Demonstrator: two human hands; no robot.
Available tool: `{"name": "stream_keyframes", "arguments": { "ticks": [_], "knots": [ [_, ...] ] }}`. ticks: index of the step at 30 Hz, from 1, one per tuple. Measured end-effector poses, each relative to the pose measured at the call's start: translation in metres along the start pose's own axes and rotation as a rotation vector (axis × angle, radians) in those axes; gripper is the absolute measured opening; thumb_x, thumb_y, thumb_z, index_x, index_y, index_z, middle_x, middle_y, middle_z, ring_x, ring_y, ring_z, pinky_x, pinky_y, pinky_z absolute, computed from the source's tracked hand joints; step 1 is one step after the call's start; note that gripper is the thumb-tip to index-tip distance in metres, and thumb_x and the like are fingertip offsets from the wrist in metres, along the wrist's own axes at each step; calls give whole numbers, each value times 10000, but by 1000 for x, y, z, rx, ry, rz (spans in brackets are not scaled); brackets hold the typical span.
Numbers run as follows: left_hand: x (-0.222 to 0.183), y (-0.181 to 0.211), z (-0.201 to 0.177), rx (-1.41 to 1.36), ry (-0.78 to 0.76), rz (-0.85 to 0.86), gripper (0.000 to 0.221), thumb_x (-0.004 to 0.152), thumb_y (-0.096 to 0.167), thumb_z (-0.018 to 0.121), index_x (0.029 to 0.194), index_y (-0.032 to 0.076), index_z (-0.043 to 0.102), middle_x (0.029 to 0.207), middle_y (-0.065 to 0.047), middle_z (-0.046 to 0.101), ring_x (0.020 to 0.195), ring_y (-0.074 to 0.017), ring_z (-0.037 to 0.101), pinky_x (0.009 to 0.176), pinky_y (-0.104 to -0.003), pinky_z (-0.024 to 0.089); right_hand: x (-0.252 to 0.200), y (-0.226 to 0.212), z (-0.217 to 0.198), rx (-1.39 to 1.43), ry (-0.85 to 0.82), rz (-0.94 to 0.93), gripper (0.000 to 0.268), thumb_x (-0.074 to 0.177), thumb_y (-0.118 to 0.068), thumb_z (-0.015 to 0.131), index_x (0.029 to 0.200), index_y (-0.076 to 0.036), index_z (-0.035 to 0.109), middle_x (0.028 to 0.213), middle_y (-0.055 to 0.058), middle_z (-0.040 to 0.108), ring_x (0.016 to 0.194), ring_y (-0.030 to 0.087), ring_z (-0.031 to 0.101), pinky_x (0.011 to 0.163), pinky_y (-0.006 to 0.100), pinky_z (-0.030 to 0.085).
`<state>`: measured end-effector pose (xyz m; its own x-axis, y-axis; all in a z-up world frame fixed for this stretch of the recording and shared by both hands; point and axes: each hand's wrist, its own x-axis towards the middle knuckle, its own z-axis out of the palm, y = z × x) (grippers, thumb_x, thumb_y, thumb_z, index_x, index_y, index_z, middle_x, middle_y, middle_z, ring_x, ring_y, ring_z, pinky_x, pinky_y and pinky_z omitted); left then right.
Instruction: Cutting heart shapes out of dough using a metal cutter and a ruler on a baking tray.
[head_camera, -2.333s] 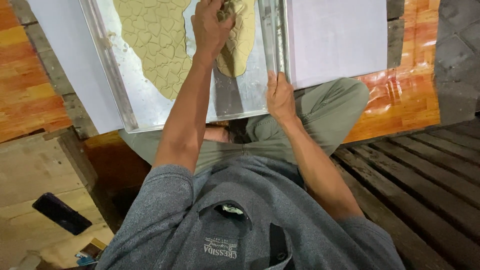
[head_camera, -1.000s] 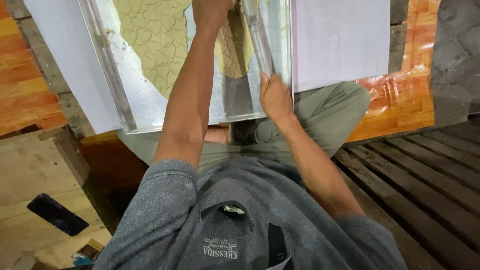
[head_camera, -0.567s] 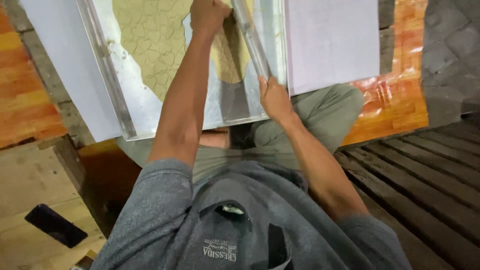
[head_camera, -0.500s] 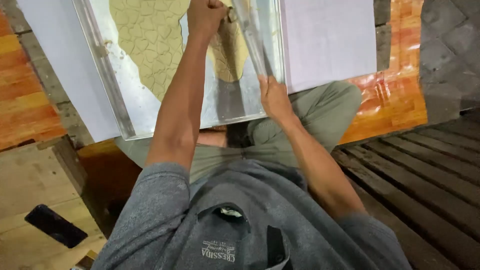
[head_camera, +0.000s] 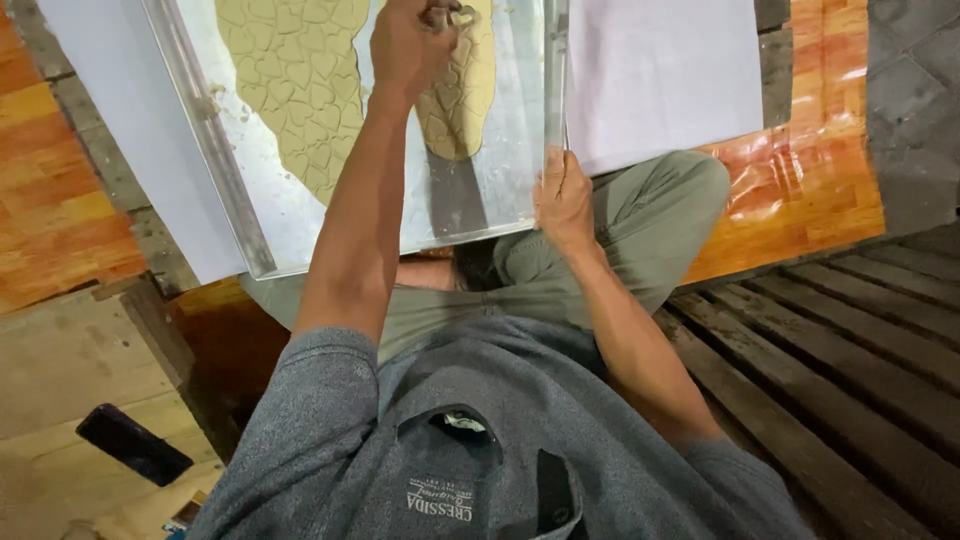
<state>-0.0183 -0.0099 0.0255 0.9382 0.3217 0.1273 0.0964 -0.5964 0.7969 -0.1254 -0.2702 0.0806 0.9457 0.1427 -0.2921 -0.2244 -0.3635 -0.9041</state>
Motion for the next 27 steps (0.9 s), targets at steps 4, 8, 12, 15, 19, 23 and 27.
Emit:
{"name": "stream_keyframes", "arguments": {
  "ticks": [4, 8, 12, 15, 19, 23, 27],
  "knots": [
    [6, -24, 5, -177, 52, 23, 230, 802, 163, 843, 903, 58, 666, 815, -21, 660, 697, -161, 584, 668, -306, 539, 0, -11, -7, 103, -45, 66, 448, 1076, -424, 363, 909, -37, 515, 598, 23, 496, 424, 132, 454, 379, 297, 440],
    [12, -20, 6, -94, -27, 146, 294, 798, 209, 781, 1003, 26, 678, 883, -69, 689, 740, -216, 618, 690, -344, 539, 3, -5, -6, 92, -32, 35, 431, 1082, -394, 375, 921, -21, 518, 596, 35, 509, 398, 144, 449, 363, 304, 417],
    [14, -1, 10, 85, -95, 90, 228, 799, 203, 839, 887, 60, 685, 772, -25, 700, 624, -203, 625, 602, -350, 518, 3, -4, -4, 82, -32, 31, 411, 1085, -376, 391, 908, -26, 514, 626, 38, 506, 434, 134, 466, 357, 297, 432],
    [14, 18, 12, 22, -81, -10, 138, 803, 150, 793, 836, 90, 673, 745, 13, 700, 621, -161, 635, 601, -321, 529, 3, -5, -6, 67, -34, 49, 404, 1082, -385, 402, 896, -42, 506, 612, 30, 497, 435, 133, 478, 358, 295, 438],
    [14, 25, 10, -106, -85, -1, 166, 797, 54, 769, 925, 64, 663, 833, -7, 698, 708, -156, 635, 661, -318, 545, 3, -7, -8, 69, -65, 35, 354, 1088, -344, 402, 895, -58, 479, 610, 25, 486, 428, 138, 469, 367, 300, 440],
    [13, 27, 10, -116, -189, -117, 138, 782, -56, 689, 847, 66, 685, 750, 20, 710, 631, -69, 706, 622, -252, 573, 5, -5, -8, 68, -77, 37, 392, 1087, -383, 387, 895, -55, 484, 604, 26, 487, 420, 135, 461, 354, 302, 434],
    [10, 27, 12, -132, -174, 18, 252, 771, -37, 710, 1010, 25, 659, 914, -57, 712, 773, -183, 674, 694, -315, 566, 4, -4, -10, 96, -73, 59, 373, 1086, -363, 397, 897, -55, 486, 613, 30, 502, 430, 132, 465, 361, 298, 431]
  ]
}}
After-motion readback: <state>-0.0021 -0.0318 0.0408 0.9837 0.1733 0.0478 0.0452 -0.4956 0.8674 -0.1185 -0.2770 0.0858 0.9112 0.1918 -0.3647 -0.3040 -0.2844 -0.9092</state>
